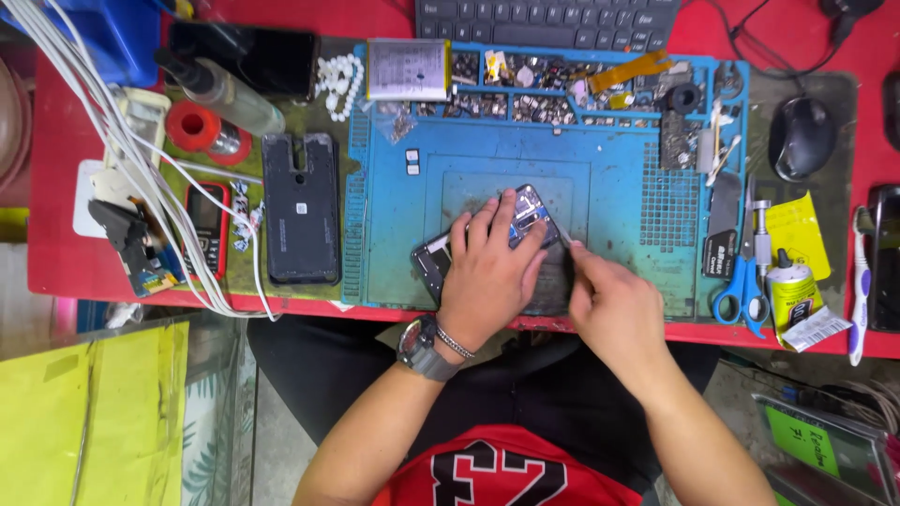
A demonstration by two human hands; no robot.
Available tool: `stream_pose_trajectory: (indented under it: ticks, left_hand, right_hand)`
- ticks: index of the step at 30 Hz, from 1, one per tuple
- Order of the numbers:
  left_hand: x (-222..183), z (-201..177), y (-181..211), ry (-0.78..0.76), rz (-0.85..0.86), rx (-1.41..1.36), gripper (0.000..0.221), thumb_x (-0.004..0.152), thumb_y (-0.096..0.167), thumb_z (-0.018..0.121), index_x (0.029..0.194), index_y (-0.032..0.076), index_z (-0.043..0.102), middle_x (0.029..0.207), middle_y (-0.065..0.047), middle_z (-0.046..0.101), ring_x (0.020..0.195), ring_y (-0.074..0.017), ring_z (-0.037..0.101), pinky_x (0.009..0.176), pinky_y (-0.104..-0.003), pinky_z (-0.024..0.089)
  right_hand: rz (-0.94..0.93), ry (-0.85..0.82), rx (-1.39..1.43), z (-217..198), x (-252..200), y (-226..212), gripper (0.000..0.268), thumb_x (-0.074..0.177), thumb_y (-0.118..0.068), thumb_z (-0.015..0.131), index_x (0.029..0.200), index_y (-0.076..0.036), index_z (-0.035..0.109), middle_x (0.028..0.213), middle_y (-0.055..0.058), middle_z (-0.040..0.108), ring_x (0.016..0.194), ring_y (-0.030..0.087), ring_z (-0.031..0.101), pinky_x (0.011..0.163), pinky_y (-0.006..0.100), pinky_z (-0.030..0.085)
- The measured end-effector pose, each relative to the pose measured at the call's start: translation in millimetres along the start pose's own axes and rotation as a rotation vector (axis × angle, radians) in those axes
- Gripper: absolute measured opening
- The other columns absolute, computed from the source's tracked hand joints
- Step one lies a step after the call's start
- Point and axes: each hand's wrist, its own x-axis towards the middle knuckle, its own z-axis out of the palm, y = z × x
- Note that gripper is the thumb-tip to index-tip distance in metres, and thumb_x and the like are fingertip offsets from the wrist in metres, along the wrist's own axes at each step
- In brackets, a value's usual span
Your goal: The person uses a metal prying tool to carefully separate the screen assembly from the frame of a disassembled smartphone. They work along the edges of the device, lifting the screen slightly to release internal adhesives or clips.
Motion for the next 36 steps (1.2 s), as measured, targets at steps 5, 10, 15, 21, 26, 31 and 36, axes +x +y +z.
stream_pose_trajectory:
  ticks: [5,10,15,21,26,31,36]
  left_hand:
    - [-9,3,-4,0.020,0.057,-0.022,0.021,0.098,0.026,0.063,0.117,0.020,0.071,0.138,-0.024,0.058,0.131,-0.0461,0.052,0.104,-0.065,0.037]
    - [-7,5,-5,-0.040,0.090,-0.023,0.024,0.093,0.023,0.065,0.116,0.025,0.073,0.140,-0.020,0.058,0.136,-0.0461,0.047,0.105,-0.067,0.034]
    - [-6,4,-4,-0.058,0.087,-0.015,0.025,0.094,0.022,0.064,0.117,0.025,0.073,0.142,-0.020,0.056,0.138,-0.0468,0.045,0.105,-0.068,0.033]
    - [-7,5,-4,-0.066,0.083,-0.018,0.026,0.093,0.022,0.064,0.117,0.026,0.073,0.143,-0.020,0.056,0.138,-0.0468,0.045,0.105,-0.068,0.033]
    - [-5,3,-3,-0.060,0.085,-0.008,0.025,0.094,0.023,0.063,0.117,0.026,0.072,0.143,-0.019,0.056,0.138,-0.0457,0.045,0.105,-0.067,0.033]
    - [-6,4,-2,-0.048,0.080,0.013,0.024,0.097,0.025,0.060,0.118,0.028,0.070,0.141,-0.018,0.057,0.138,-0.0448,0.046,0.105,-0.067,0.033]
    - [-5,4,-3,-0.077,0.065,-0.006,0.025,0.099,0.024,0.058,0.121,0.027,0.069,0.141,-0.018,0.057,0.138,-0.0439,0.046,0.105,-0.066,0.032]
  right_hand:
    - [0.038,-0.030,-0.081,-20,-13,-9,0.031,0.094,-0.021,0.060,0.118,-0.031,0.078,0.086,0.005,0.076,0.080,0.038,0.073,0.067,0.056,0.060]
    - [0.040,-0.101,-0.169,-18,-11,-14,0.032,0.095,-0.026,0.057,0.118,-0.034,0.077,0.076,0.004,0.074,0.073,0.039,0.074,0.065,0.054,0.061]
    - [0.037,-0.133,-0.227,-13,-7,-14,0.034,0.095,-0.026,0.055,0.122,-0.033,0.076,0.077,0.006,0.073,0.072,0.041,0.073,0.062,0.057,0.060]
    - [0.032,-0.197,-0.240,-20,-6,-16,0.037,0.094,-0.026,0.053,0.123,-0.032,0.075,0.080,0.007,0.074,0.072,0.043,0.074,0.063,0.057,0.059]
    - [0.049,-0.157,-0.235,-8,-6,-13,0.036,0.095,-0.027,0.054,0.123,-0.032,0.075,0.082,0.007,0.075,0.072,0.042,0.074,0.064,0.057,0.059]
    - [0.068,-0.084,-0.215,3,-10,-18,0.038,0.094,-0.025,0.055,0.127,-0.027,0.075,0.086,0.010,0.075,0.072,0.043,0.073,0.065,0.057,0.059]
    - [0.087,-0.130,-0.191,-13,-11,-27,0.036,0.096,-0.022,0.054,0.124,-0.025,0.076,0.083,0.010,0.075,0.075,0.043,0.074,0.064,0.056,0.060]
